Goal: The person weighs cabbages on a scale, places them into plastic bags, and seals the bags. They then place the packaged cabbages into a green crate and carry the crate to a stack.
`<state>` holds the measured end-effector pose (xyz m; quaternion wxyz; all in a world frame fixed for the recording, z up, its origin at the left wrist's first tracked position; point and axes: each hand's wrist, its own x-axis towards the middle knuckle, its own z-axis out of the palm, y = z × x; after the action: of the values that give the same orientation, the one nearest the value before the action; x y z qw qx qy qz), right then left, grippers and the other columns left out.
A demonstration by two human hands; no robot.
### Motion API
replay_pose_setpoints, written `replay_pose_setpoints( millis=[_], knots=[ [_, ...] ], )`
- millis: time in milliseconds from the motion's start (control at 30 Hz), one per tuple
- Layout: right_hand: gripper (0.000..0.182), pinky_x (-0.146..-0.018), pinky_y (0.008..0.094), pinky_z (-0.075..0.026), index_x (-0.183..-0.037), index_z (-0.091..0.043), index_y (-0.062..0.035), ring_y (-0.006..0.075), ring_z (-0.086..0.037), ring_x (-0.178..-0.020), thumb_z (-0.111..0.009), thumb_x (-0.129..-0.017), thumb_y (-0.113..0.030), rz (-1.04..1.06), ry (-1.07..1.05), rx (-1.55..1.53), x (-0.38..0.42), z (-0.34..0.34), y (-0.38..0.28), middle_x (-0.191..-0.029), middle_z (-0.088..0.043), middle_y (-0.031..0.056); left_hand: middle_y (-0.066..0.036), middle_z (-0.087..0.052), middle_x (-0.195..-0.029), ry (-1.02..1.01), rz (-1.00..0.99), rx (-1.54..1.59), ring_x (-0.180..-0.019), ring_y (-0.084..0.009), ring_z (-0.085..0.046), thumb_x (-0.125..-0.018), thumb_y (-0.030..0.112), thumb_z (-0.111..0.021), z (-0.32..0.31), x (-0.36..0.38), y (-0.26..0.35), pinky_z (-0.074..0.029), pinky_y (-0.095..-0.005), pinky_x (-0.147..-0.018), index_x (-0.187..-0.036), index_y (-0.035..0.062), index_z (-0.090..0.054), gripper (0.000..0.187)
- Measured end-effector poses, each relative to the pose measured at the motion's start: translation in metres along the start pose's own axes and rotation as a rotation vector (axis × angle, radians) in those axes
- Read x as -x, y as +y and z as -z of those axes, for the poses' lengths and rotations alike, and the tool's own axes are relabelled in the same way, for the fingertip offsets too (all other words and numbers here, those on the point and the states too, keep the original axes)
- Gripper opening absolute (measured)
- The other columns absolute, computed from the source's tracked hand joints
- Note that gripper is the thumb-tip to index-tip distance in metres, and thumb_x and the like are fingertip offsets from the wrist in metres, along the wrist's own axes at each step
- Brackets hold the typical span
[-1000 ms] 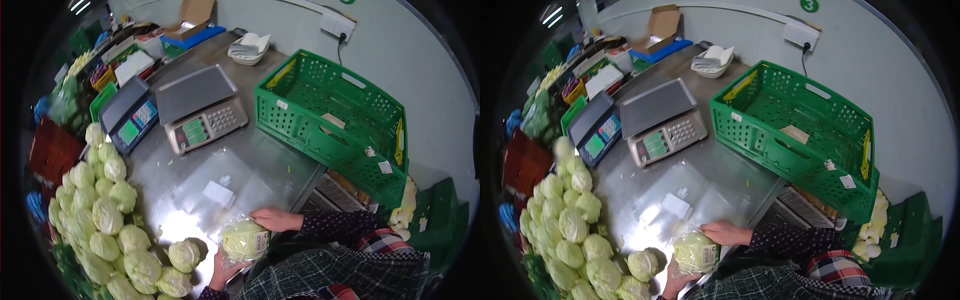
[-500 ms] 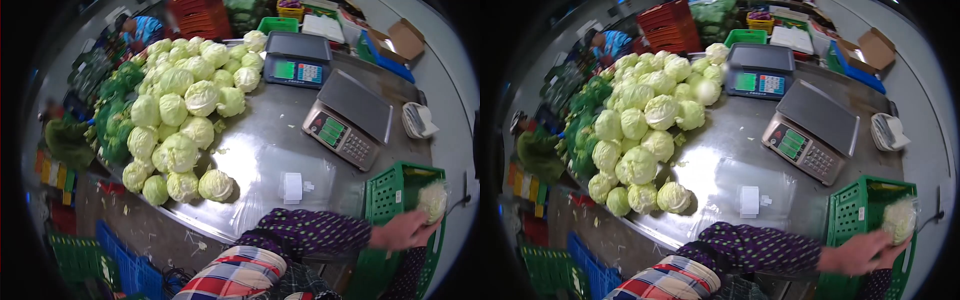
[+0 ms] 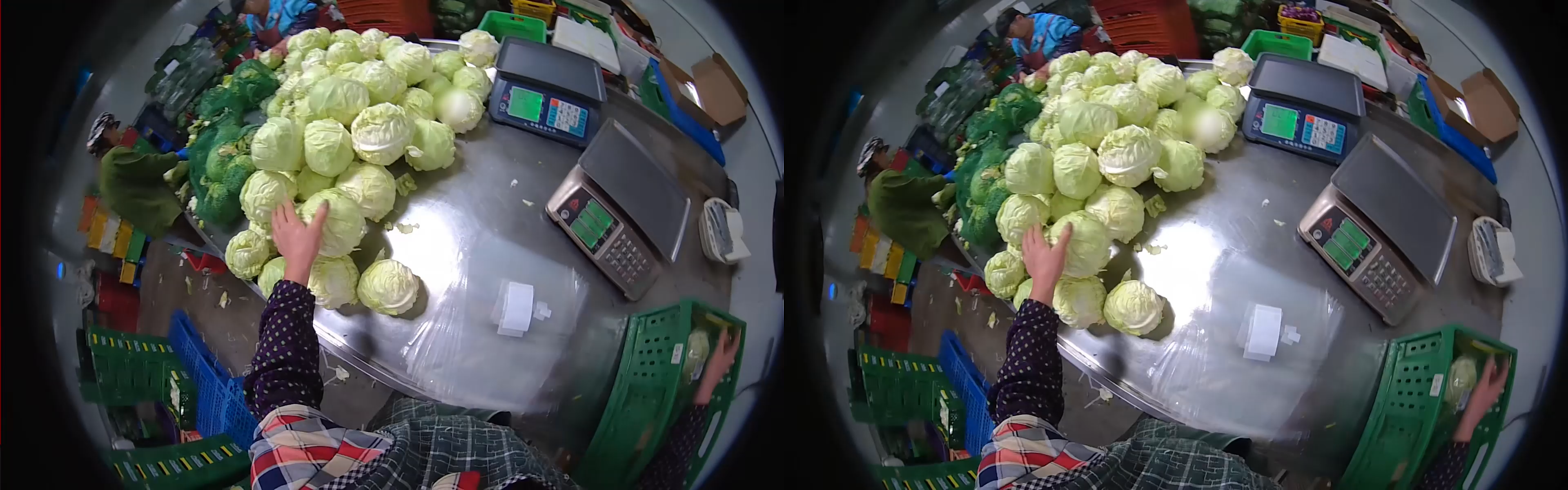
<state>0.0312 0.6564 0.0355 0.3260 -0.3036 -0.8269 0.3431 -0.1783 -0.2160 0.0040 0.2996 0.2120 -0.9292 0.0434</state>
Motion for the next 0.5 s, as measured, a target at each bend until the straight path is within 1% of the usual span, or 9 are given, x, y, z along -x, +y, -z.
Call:
replay_pose_setpoints(
  millis=[33, 100, 167, 233, 267, 333, 400, 433, 500],
  knots=[
    [0.046, -0.101, 0.0326, -0.038, -0.132, -0.045, 0.0031, 0.0235, -0.051, -0.117, -0.057, -0.092, -0.018, 0.124, -0.156, -0.024, 0.016, -0.037, -0.080, -0.131, -0.052, 0.0159, -0.024, -0.050, -0.126, -0.018, -0.010, 0.018, -0.118, -0.0379, -0.047, -0.080, 0.053, -0.064, 0.000, 0.004, 0.005, -0.039, -0.0446, -0.097, -0.128, -0.0045, -0.045, 0.077],
    [0.038, -0.089, 0.0314, -0.047, -0.127, -0.050, 0.0003, 0.0200, -0.059, -0.105, -0.055, -0.093, -0.017, 0.124, -0.689, -0.180, 0.073, -0.115, -0.234, -0.120, -0.059, 0.0144, -0.024, -0.050, -0.125, -0.185, 0.115, 0.357, -0.116, -0.0385, -0.047, -0.082, 0.057, -0.059, 0.007, 0.016, 0.014, -0.040, -0.0435, -0.096, -0.127, -0.0061, -0.045, 0.079],
    [0.040, -0.074, 0.0283, -0.053, -0.125, -0.050, 0.0006, 0.0170, -0.065, -0.084, -0.055, -0.093, -0.022, -0.131, -1.076, -0.471, 0.134, -0.202, -0.295, -0.104, -0.065, 0.0135, -0.022, -0.053, -0.119, -0.092, 0.068, 0.344, -0.111, -0.0373, -0.050, -0.084, 0.053, -0.059, 0.005, 0.020, 0.008, -0.040, -0.0423, -0.094, -0.126, -0.0032, -0.049, 0.071],
    [0.044, -0.076, 0.0289, -0.052, -0.125, -0.050, 0.0004, 0.0175, -0.063, -0.087, -0.056, -0.093, -0.029, -0.187, -1.348, -0.521, 0.209, -0.296, -0.322, -0.103, -0.063, 0.0123, -0.020, -0.058, -0.107, -0.164, 0.178, 0.731, -0.101, -0.0358, -0.055, -0.086, 0.051, -0.058, 0.010, 0.009, -0.006, -0.042, -0.0408, -0.091, -0.125, 0.0007, -0.052, 0.064],
    [0.053, -0.077, 0.0301, -0.052, -0.127, -0.047, 0.0007, 0.0180, -0.061, -0.091, -0.054, -0.093, -0.039, -0.283, -1.472, -0.587, 0.251, -0.340, -0.339, -0.107, -0.059, 0.0133, -0.022, -0.061, -0.105, -0.239, 0.209, 0.694, -0.099, -0.0371, -0.058, -0.089, 0.052, -0.053, 0.009, 0.005, -0.014, -0.043, -0.0412, -0.090, -0.125, 0.0036, -0.054, 0.061],
    [0.070, -0.081, 0.0324, -0.048, -0.129, -0.043, 0.0018, 0.0203, -0.055, -0.099, -0.051, -0.090, -0.055, -0.485, -1.547, -0.661, 0.327, -0.417, -0.371, -0.111, -0.054, 0.0151, -0.025, -0.061, -0.109, -0.373, 0.254, 0.675, -0.102, -0.0383, -0.058, -0.089, 0.054, -0.051, -0.008, 0.001, -0.027, -0.043, -0.0417, -0.090, -0.127, 0.0033, -0.053, 0.063],
    [0.078, -0.082, 0.0327, -0.043, -0.130, -0.042, 0.0006, 0.0216, -0.053, -0.102, -0.046, -0.088, -0.065, -0.386, -1.581, -0.563, 0.366, -0.459, -0.410, -0.122, -0.051, 0.0116, -0.029, -0.059, -0.115, -0.540, 0.325, 0.639, -0.109, -0.0403, -0.056, -0.090, 0.056, -0.047, -0.003, -0.005, -0.028, -0.042, -0.0424, -0.093, -0.128, 0.0022, -0.052, 0.066],
    [0.071, -0.083, 0.0321, -0.043, -0.131, -0.045, -0.0040, 0.0188, -0.053, -0.100, -0.044, -0.090, -0.062, -0.586, -1.615, -0.704, 0.378, -0.470, -0.425, -0.121, -0.053, 0.0068, -0.031, -0.057, -0.117, -0.574, 0.341, 0.624, -0.112, -0.0411, -0.055, -0.090, 0.057, -0.046, 0.005, -0.006, -0.022, -0.041, -0.0427, -0.095, -0.128, 0.0015, -0.051, 0.068],
    [0.062, -0.084, 0.0319, -0.043, -0.132, -0.046, -0.0081, 0.0156, -0.053, -0.099, -0.042, -0.094, -0.056, -0.471, -1.594, -0.992, 0.401, -0.495, -0.431, -0.119, -0.055, 0.0037, -0.032, -0.058, -0.115, -0.489, 0.347, 0.791, -0.111, -0.0402, -0.056, -0.089, 0.050, -0.052, 0.011, 0.000, -0.023, -0.041, -0.0404, -0.096, -0.127, -0.0054, -0.050, 0.067]
  ],
)
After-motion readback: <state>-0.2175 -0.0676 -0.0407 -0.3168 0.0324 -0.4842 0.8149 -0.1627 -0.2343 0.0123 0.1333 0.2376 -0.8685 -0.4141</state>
